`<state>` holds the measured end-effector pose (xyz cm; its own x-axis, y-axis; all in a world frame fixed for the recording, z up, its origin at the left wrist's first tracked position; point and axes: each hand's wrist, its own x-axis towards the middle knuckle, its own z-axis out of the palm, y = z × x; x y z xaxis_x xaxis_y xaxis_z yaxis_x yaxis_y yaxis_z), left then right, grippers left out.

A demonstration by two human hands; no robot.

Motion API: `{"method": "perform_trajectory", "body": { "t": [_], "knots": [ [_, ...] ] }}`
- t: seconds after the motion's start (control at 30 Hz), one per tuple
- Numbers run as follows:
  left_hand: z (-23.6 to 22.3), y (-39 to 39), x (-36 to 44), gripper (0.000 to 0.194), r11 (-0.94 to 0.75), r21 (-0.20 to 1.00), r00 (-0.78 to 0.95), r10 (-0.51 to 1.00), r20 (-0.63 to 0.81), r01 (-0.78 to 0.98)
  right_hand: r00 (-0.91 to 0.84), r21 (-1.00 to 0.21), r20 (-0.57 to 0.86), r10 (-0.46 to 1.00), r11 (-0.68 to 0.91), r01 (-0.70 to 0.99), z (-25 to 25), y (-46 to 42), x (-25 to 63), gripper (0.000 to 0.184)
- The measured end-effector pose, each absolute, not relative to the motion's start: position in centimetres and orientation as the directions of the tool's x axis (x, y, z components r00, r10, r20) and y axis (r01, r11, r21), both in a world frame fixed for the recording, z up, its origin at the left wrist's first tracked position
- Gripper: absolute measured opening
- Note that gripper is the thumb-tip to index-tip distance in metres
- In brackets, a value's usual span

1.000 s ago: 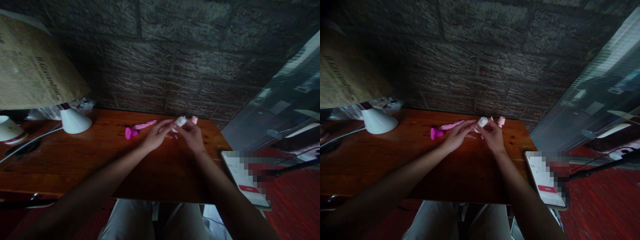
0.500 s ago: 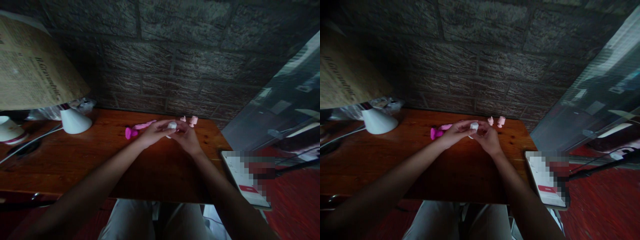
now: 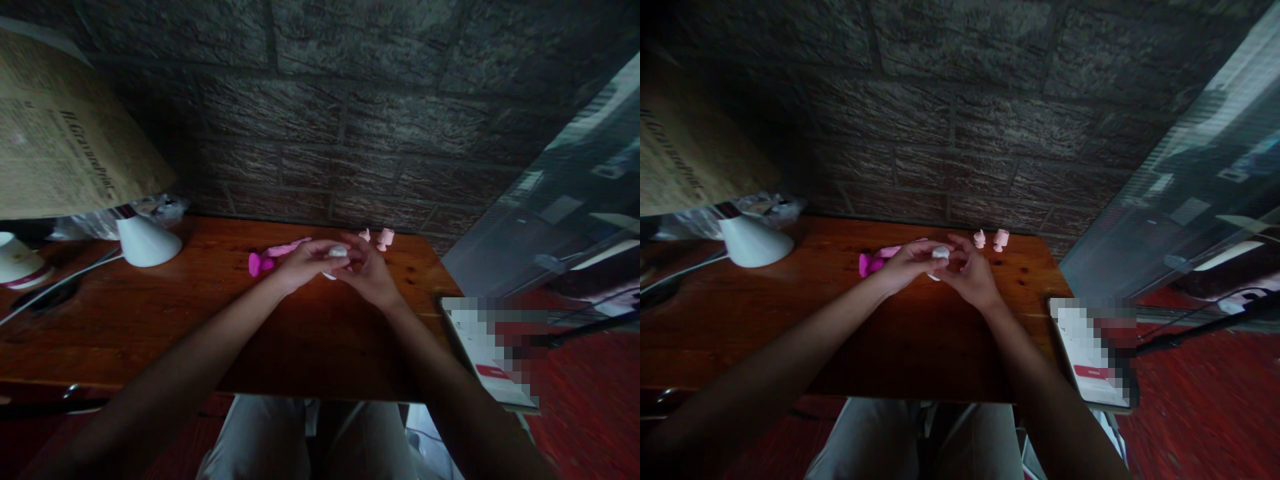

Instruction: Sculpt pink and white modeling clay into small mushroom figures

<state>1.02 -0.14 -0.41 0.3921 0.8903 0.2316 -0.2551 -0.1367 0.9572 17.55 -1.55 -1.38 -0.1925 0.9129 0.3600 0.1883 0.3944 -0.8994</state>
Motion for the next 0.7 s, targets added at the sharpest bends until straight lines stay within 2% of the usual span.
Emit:
{"method": "perform_trajectory", "body": {
  "t": [0.13,0.3,0.53,0.7],
  "knots": [
    [-0.43,-0.11,0.8,0.026,-0.136,0.96,0.415,0.88,0.23,-0.243,-0.238,-0.913,0.333,0.912,0.376,0.16,-1.16,-1.77,17.46,0.079],
    [-0.82,0.2,0.47,0.031,-0.09,0.975,0.54,0.82,0.19,-0.205,-0.335,-0.932,0.317,0.887,0.357,0.063,-1.07,-1.78,17.57,0.089],
    [-1.22,0.51,0.49,0.043,-0.088,0.971,0.542,0.817,0.199,-0.224,-0.247,-0.929,0.321,0.914,0.354,0.104,-1.33,-1.79,17.42,0.094],
    [-1.06,0.55,0.43,0.046,-0.132,0.979,0.539,0.819,0.196,-0.155,-0.288,-0.926,0.34,0.895,0.373,0.066,-1.65,-1.86,17.13,0.093]
  ]
}}
